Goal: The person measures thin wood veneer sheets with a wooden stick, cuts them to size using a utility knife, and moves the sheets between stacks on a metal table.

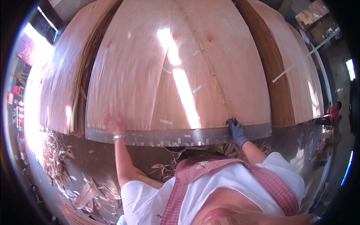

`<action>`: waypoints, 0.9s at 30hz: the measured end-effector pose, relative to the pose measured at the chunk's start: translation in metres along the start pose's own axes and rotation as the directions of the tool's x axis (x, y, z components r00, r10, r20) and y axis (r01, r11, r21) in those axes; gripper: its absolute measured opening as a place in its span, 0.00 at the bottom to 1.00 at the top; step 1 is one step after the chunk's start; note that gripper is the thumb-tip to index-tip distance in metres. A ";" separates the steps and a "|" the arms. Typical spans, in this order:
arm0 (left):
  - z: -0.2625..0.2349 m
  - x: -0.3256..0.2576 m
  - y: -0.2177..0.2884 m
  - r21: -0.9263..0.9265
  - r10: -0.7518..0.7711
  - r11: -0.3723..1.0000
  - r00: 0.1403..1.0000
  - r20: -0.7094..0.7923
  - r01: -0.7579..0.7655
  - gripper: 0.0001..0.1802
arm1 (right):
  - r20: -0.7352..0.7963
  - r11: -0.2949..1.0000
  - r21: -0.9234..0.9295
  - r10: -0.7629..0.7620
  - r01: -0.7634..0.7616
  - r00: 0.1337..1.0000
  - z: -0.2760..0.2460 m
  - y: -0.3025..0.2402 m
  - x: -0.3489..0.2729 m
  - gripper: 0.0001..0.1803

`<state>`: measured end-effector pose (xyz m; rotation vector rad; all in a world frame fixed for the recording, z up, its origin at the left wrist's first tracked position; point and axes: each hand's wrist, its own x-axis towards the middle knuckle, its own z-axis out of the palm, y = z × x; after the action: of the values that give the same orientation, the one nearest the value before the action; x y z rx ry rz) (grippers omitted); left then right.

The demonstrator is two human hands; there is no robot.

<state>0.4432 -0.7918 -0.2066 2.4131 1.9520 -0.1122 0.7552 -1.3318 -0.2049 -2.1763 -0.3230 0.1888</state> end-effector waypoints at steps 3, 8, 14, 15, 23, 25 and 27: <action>-0.020 0.047 -0.049 -0.055 -0.562 0.824 0.826 0.052 0.564 0.48 | 0.064 0.977 0.038 0.207 -0.209 0.976 -0.006 -0.019 -0.002 0.14; -0.008 0.066 -0.068 -0.133 -0.484 0.863 0.873 0.050 0.486 0.45 | -0.001 0.981 0.014 0.192 -0.192 0.981 -0.001 -0.015 -0.005 0.15; 0.007 0.083 -0.092 -0.556 -0.488 0.768 0.852 -0.189 0.317 0.35 | 0.006 0.961 -0.140 0.241 -0.237 0.971 -0.005 -0.006 -0.002 0.22; 0.005 0.088 -0.104 -0.652 -0.532 0.702 0.820 -0.210 0.287 0.34 | 0.061 0.959 -0.089 0.275 -0.269 0.960 -0.006 -0.011 0.003 0.21; -0.113 0.067 0.032 -0.947 0.031 0.228 0.974 -0.226 -0.227 0.11 | 0.238 0.940 0.052 0.317 -0.338 0.918 -0.021 -0.067 -0.016 0.19; -0.151 0.018 0.133 -0.758 0.272 0.425 0.868 -0.415 -0.495 0.10 | 0.418 0.771 0.306 0.418 -0.559 0.806 -0.018 -0.106 -0.029 0.20; -0.149 -0.029 0.213 -0.931 0.340 -0.055 0.870 -0.358 -0.361 0.10 | 0.581 0.678 0.415 0.316 -0.607 0.750 -0.005 -0.112 -0.027 0.19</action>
<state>0.6509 -0.8536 -0.0592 1.6186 0.6136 0.9802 0.7128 -1.2813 -0.1107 -1.5136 0.0692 1.0009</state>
